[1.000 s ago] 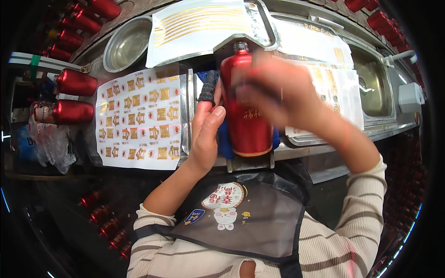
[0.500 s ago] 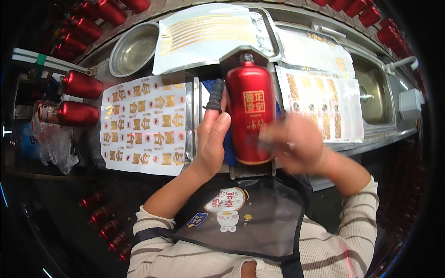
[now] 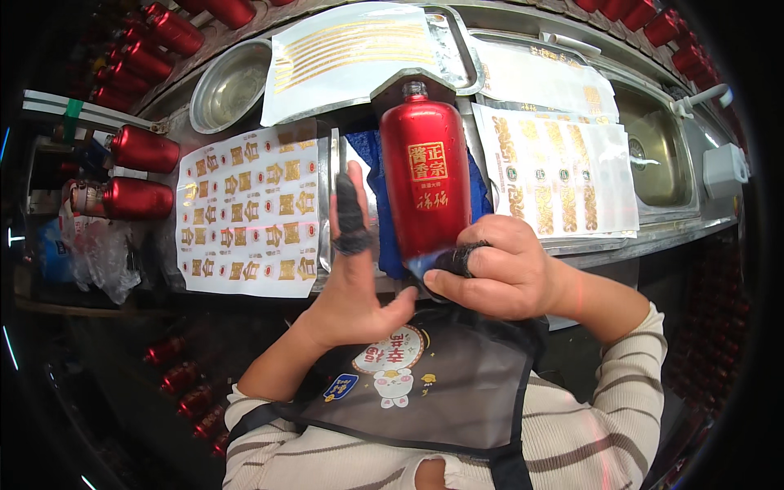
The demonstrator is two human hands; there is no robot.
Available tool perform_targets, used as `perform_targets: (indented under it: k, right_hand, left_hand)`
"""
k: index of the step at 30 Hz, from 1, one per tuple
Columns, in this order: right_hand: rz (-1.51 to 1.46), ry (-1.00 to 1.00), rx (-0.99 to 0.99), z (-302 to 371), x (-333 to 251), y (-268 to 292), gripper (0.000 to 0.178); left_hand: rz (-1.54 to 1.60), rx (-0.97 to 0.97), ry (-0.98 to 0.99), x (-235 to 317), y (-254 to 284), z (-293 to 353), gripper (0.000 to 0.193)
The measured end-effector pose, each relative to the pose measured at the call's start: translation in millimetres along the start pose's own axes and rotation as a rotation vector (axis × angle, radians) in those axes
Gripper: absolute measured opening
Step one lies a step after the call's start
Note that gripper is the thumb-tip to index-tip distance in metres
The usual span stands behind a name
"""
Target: The person applies gold stickers to red cylindrical bottles. They peel each sticker from a sheet, align it on the bottle, and smooth it down with their fingers. The person handles multiple bottles one at a time, repeating the process throughout the clip.
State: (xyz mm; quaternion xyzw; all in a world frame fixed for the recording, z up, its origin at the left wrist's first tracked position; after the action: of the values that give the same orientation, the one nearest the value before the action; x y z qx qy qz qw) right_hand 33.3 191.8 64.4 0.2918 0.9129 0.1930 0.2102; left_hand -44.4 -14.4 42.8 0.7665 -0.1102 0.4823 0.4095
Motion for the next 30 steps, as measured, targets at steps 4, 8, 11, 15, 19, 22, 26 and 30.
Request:
perform_targets:
  k: [4,8,11,15,19,22,26,30]
  right_hand:
    - [0.187,-0.196,0.018,-3,18,16,0.037]
    - [-0.203,-0.781,0.132,17,1,25,0.029]
    - [-0.459,-1.272,0.531,32,25,30,0.018]
    - [-0.482,-1.557,0.305,63,36,31,0.013]
    - [-0.38,-1.288,0.224,43,18,-4,0.036]
    - [-0.336,-1.258,0.169,41,14,-17,0.053]
    - [-0.36,-1.272,0.221,38,12,-22,0.052]
    - [-0.258,-1.22,0.194,34,4,-15,0.051]
  left_hand:
    - [-0.416,0.184,-0.058,4,-47,-6,0.128]
    - [-0.276,0.064,0.128,-3,-37,-12,0.127]
    - [0.04,0.116,0.192,-22,-31,0,0.13]
    - [-0.238,0.238,-0.039,-11,-31,-4,0.129]
    - [-0.367,0.272,-0.236,2,-39,-16,0.124]
    - [-0.266,0.32,-0.231,-5,-41,-17,0.12]
    - [-0.253,0.342,-0.318,-13,-41,-12,0.118]
    - [-0.153,0.322,-0.336,-20,-45,-12,0.116]
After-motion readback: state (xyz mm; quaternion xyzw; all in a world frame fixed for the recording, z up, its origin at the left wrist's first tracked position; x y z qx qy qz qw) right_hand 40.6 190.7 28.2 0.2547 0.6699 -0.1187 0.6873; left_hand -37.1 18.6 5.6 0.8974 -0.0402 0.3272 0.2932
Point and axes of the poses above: each hand's wrist, its own z-axis away from the middle knuckle, its own y-axis out of the back of the hand, x = y × z, the point moved 2 cm from there along -z, towards the middle knuckle, and after that the axes turned 9 degrees about x, right-handed, at the moved point
